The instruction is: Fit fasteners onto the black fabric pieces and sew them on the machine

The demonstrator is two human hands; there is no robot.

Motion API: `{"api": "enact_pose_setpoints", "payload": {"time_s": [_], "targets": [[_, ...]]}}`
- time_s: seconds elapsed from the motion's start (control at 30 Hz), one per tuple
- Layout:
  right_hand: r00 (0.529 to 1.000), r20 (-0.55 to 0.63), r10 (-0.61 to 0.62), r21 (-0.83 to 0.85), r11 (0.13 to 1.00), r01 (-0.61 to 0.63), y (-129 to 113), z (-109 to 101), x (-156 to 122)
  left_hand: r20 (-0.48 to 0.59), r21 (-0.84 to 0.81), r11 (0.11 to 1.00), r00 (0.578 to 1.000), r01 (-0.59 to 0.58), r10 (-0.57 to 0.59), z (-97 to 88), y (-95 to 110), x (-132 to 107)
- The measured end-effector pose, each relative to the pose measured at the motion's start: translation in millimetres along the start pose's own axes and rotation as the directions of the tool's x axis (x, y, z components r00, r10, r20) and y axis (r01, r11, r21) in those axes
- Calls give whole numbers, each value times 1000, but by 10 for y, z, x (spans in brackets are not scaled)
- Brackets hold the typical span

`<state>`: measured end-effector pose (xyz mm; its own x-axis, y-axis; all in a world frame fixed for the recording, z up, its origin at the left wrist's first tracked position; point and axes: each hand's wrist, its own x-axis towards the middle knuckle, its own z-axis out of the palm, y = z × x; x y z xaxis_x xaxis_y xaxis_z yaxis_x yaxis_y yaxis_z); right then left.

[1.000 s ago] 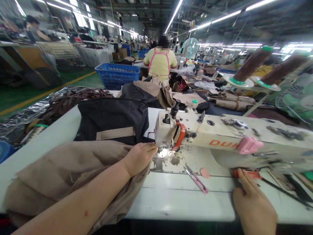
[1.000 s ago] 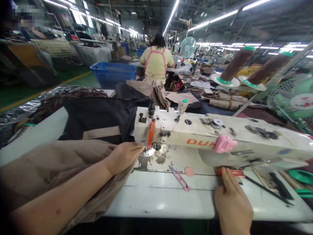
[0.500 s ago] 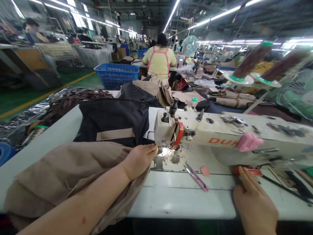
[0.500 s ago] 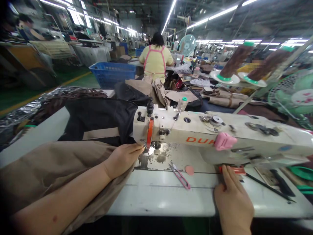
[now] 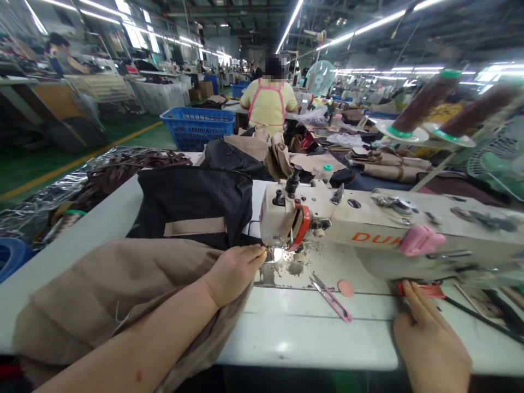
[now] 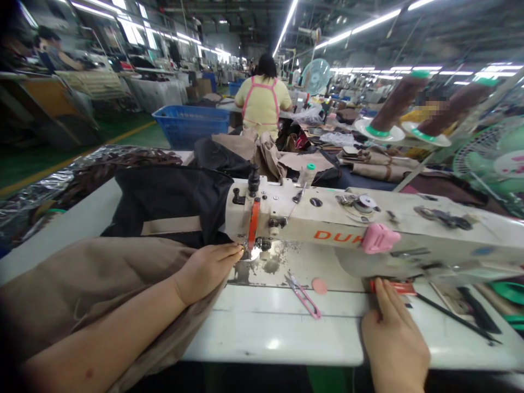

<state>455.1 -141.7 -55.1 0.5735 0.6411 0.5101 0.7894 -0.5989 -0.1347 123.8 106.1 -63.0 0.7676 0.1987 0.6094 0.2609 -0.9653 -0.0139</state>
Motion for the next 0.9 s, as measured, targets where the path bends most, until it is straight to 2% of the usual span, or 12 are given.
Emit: {"api": "enact_pose_setpoints", "payload": {"time_s": [0.17, 0.4, 0.63, 0.8, 0.9], "targets": [[1000, -18, -2, 6, 1000, 2, 27, 36, -10, -15, 0, 1000, 1000, 5, -5, -20, 38, 14], [997, -59, -54, -27, 998, 53, -69, -17, 0, 8, 18, 1000, 1000, 11, -11, 4, 62, -14], [983, -150, -108, -5, 994, 108, -58, 10, -27, 10, 16, 1000, 1000, 19, -19, 26, 63, -55], [972, -172, -159, -10, 987, 159, -103, -31, -19, 12, 4, 1000, 1000, 18, -18, 31, 52, -48], [958, -243, -152, 0, 988, 156, -157, -71, -7, 21, 4, 999, 999, 32, -32, 44, 43, -39]]}}
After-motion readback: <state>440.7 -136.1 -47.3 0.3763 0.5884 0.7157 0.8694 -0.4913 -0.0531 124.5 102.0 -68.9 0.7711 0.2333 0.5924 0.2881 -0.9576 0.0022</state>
